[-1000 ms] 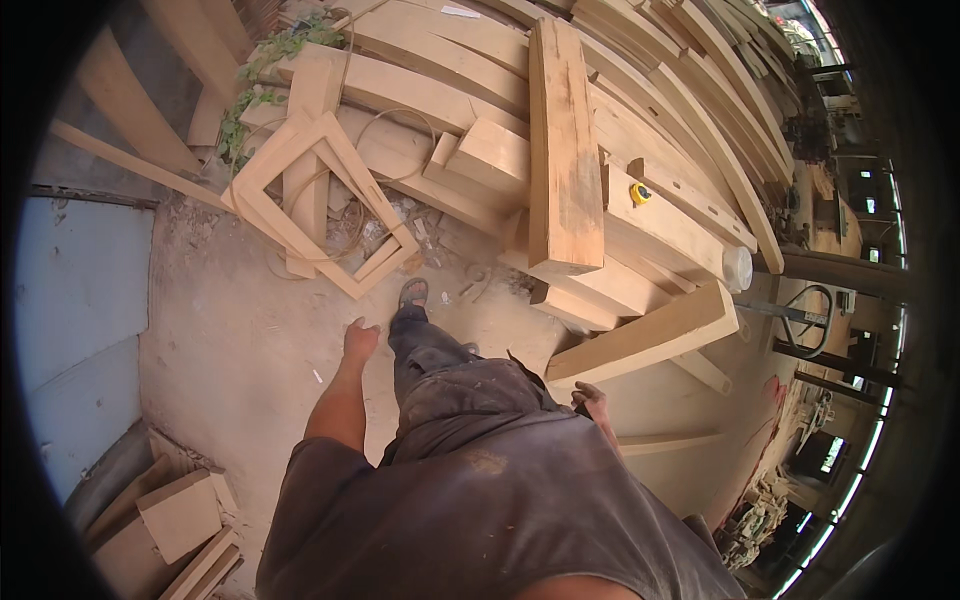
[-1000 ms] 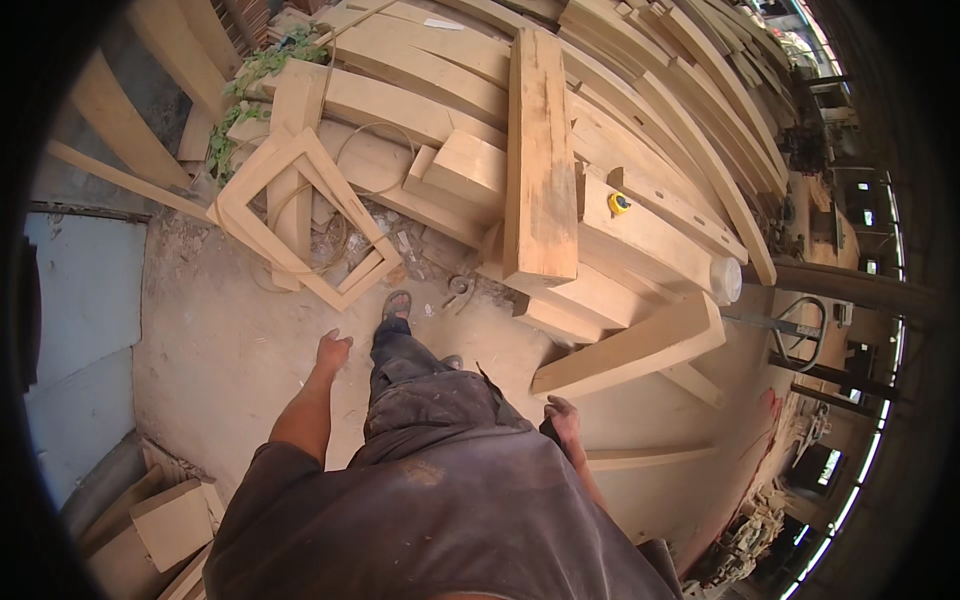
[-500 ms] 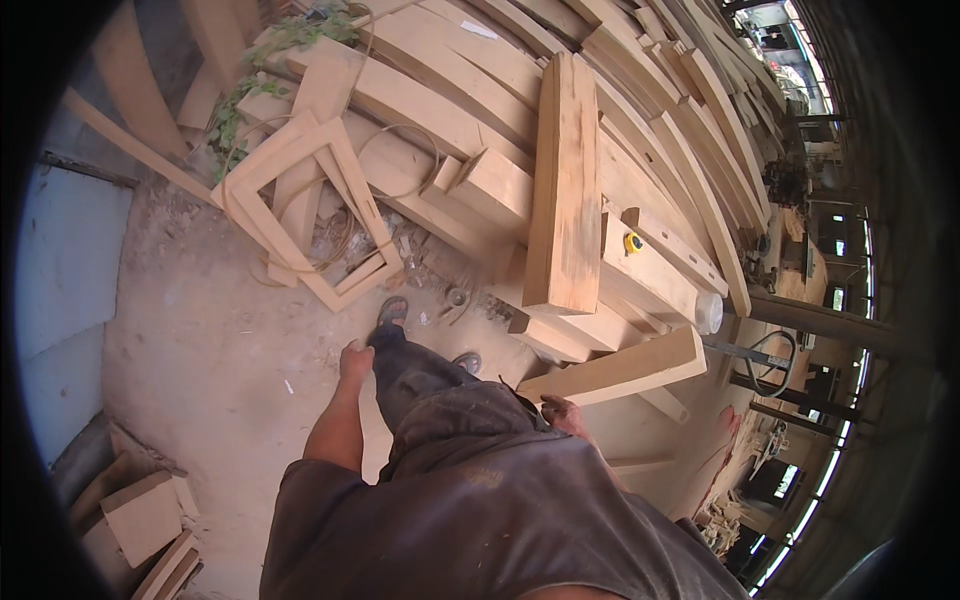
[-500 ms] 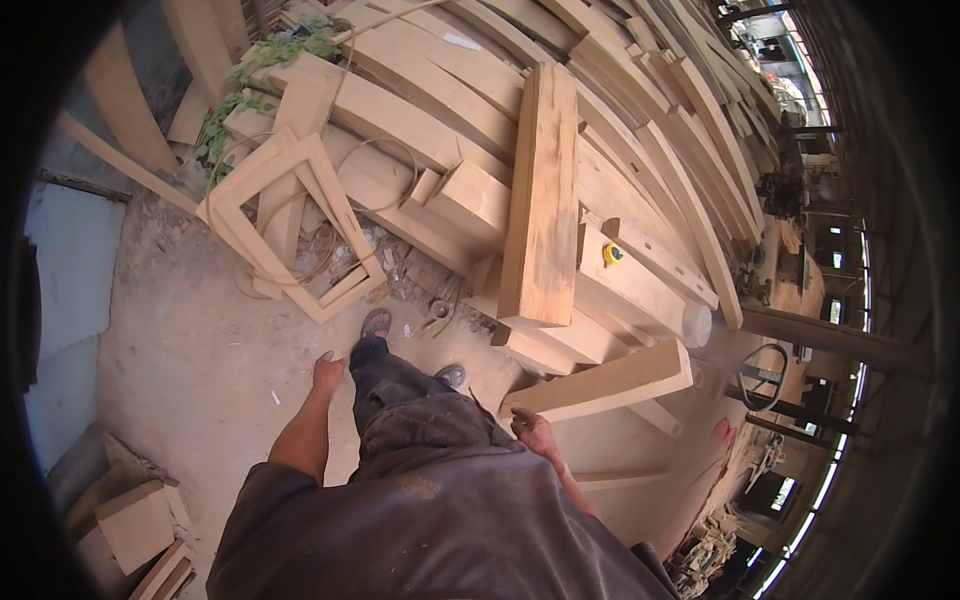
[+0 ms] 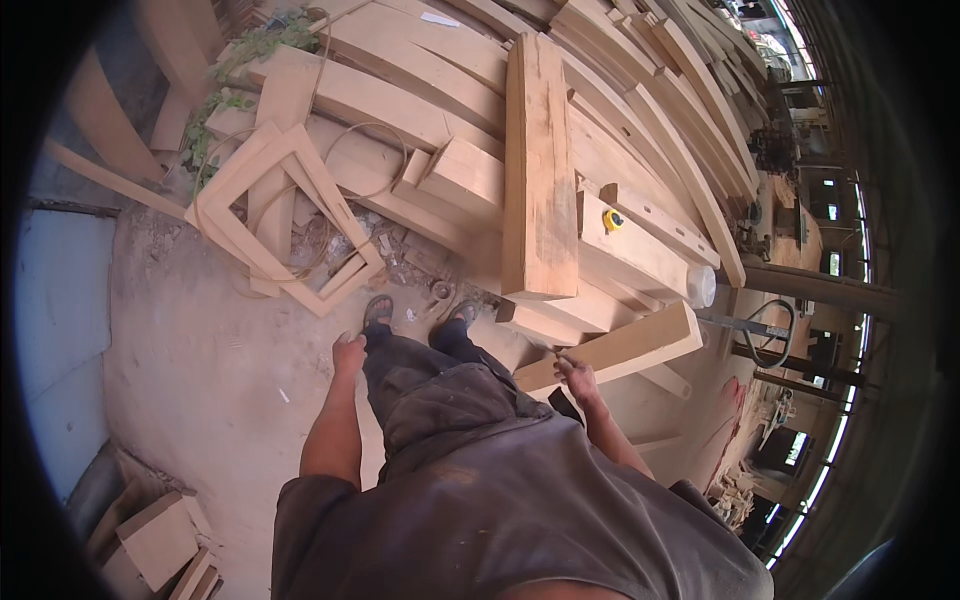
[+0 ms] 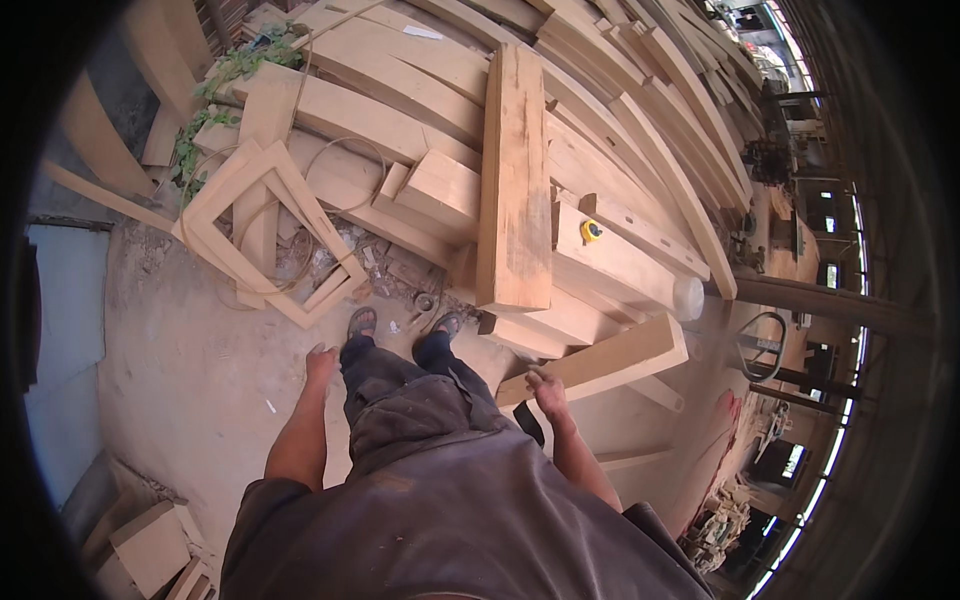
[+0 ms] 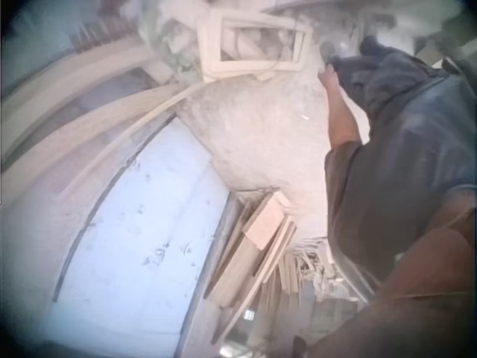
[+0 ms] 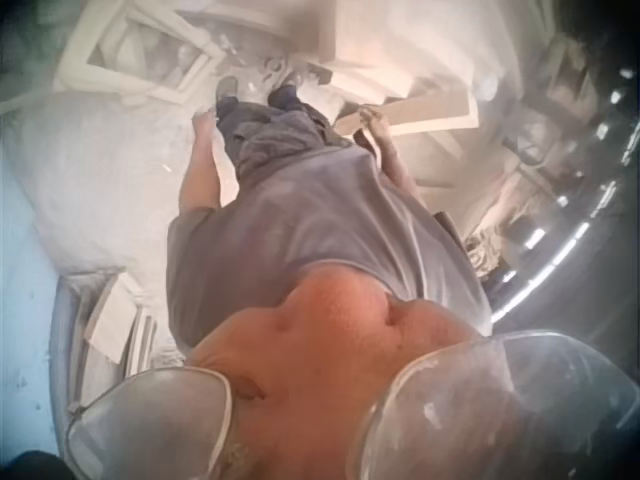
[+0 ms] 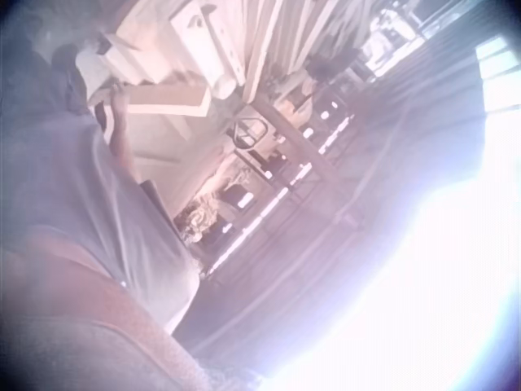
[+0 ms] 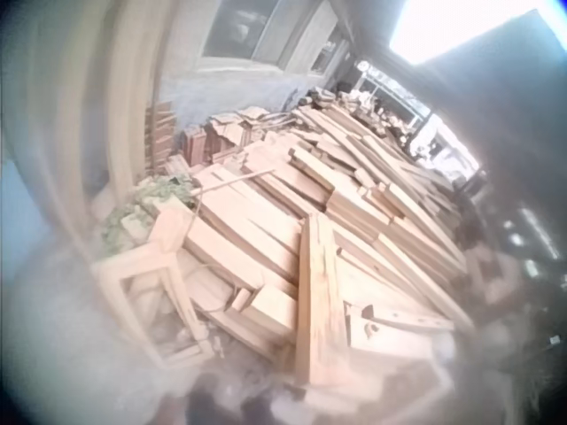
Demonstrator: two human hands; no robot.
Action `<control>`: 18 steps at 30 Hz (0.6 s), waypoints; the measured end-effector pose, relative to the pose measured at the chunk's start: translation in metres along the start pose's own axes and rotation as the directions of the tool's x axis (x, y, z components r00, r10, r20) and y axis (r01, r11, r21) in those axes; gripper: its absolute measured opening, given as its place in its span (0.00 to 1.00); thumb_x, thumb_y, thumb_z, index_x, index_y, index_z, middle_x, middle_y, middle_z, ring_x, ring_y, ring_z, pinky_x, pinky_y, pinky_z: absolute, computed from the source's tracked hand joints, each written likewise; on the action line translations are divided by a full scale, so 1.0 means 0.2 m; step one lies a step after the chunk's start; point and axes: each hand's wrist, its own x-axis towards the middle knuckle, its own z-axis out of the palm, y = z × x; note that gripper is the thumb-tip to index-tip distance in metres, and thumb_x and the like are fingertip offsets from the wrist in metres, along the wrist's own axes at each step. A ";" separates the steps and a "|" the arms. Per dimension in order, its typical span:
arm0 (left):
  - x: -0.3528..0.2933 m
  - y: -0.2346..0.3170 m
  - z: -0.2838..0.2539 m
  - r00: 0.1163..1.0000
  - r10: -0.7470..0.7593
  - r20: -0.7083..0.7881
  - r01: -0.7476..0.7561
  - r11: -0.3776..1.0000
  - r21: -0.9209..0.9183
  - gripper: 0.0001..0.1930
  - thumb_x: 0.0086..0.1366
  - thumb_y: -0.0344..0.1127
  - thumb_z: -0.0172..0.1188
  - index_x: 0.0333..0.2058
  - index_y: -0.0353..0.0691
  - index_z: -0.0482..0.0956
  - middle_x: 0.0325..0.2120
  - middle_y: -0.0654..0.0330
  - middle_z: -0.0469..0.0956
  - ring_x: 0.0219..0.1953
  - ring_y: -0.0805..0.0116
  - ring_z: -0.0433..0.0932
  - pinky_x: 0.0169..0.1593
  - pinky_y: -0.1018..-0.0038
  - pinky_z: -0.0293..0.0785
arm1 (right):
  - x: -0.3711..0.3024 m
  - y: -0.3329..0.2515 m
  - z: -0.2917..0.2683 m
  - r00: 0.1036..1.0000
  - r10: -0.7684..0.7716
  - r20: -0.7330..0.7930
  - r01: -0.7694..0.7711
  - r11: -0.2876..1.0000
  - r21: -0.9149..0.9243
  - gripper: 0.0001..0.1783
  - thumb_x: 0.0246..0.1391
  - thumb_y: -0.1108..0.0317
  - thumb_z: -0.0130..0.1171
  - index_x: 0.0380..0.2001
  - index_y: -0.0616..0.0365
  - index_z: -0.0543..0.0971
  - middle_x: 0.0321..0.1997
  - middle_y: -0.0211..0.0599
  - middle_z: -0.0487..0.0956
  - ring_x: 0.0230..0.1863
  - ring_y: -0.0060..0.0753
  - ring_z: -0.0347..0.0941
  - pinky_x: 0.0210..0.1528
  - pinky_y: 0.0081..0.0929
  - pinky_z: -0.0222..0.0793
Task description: The person repeatedly picks up wooden planks from a pile, measures them with a tape measure, and places them back. The person also briefly adjusts the camera and carries a plank across the workshop.
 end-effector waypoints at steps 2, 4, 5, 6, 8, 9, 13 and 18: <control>0.01 0.10 0.14 0.995 -0.008 0.100 0.025 0.986 -0.166 0.32 0.58 0.37 0.61 0.59 0.25 0.70 0.38 0.48 0.81 0.34 0.66 0.82 0.31 0.69 0.77 | 0.13 -0.03 -0.07 0.999 0.002 -0.047 0.004 0.990 0.140 0.25 0.66 0.55 0.50 0.57 0.63 0.76 0.46 0.40 0.82 0.40 0.30 0.78 0.41 0.24 0.70; -0.12 0.37 0.30 0.971 0.121 0.208 -0.067 0.966 -0.251 0.32 0.59 0.37 0.62 0.61 0.26 0.69 0.39 0.49 0.81 0.34 0.65 0.82 0.34 0.71 0.76 | 0.26 -0.02 -0.12 0.998 0.031 -0.052 -0.016 0.960 0.280 0.24 0.66 0.57 0.48 0.55 0.64 0.76 0.42 0.38 0.82 0.37 0.28 0.77 0.39 0.24 0.69; -0.14 0.45 0.42 0.969 0.122 0.215 -0.045 0.943 -0.329 0.35 0.60 0.34 0.62 0.64 0.28 0.63 0.34 0.54 0.79 0.29 0.70 0.79 0.29 0.76 0.71 | 0.32 -0.02 -0.15 0.998 0.042 -0.050 -0.022 0.939 0.343 0.23 0.66 0.58 0.46 0.54 0.64 0.76 0.40 0.37 0.81 0.35 0.27 0.76 0.38 0.23 0.68; -0.15 0.51 0.55 0.967 0.121 0.226 -0.021 0.915 -0.402 0.38 0.61 0.32 0.62 0.67 0.29 0.57 0.28 0.60 0.78 0.24 0.75 0.75 0.23 0.80 0.65 | 0.40 0.01 -0.19 0.999 0.033 -0.014 -0.024 0.909 0.416 0.22 0.66 0.58 0.46 0.52 0.63 0.76 0.37 0.34 0.80 0.33 0.26 0.74 0.36 0.23 0.67; -0.15 0.62 0.77 0.937 0.206 0.283 -0.145 0.964 -0.223 0.37 0.62 0.33 0.62 0.68 0.30 0.57 0.37 0.55 0.80 0.31 0.73 0.79 0.31 0.78 0.71 | 0.57 0.09 -0.24 0.998 0.003 0.057 -0.034 0.831 0.555 0.19 0.66 0.60 0.45 0.50 0.62 0.75 0.31 0.29 0.76 0.29 0.22 0.70 0.33 0.21 0.64; -0.16 0.68 0.88 0.926 0.236 0.295 -0.177 0.961 -0.214 0.38 0.61 0.37 0.62 0.66 0.29 0.59 0.43 0.48 0.80 0.43 0.65 0.78 0.45 0.73 0.70 | 0.58 -0.02 -0.22 0.998 0.062 0.008 -0.055 0.813 0.580 0.15 0.65 0.62 0.44 0.45 0.58 0.75 0.25 0.22 0.68 0.25 0.18 0.63 0.29 0.19 0.58; -0.38 1.04 1.35 0.895 0.343 0.286 -0.364 0.931 0.024 0.42 0.59 0.43 0.63 0.67 0.26 0.57 0.57 0.35 0.72 0.61 0.50 0.71 0.63 0.66 0.65 | 0.86 0.07 -0.23 0.989 0.147 0.017 -0.122 0.740 0.661 0.13 0.66 0.61 0.44 0.41 0.55 0.75 0.24 0.20 0.67 0.23 0.16 0.61 0.25 0.18 0.54; -0.32 1.10 1.87 0.921 0.384 0.061 -0.388 0.896 0.214 0.45 0.58 0.45 0.62 0.68 0.28 0.52 0.63 0.34 0.62 0.65 0.42 0.63 0.68 0.59 0.57 | 1.12 0.04 -0.14 0.981 0.187 0.042 -0.174 0.777 0.605 0.14 0.66 0.58 0.46 0.30 0.50 0.76 0.25 0.21 0.69 0.24 0.17 0.61 0.27 0.20 0.56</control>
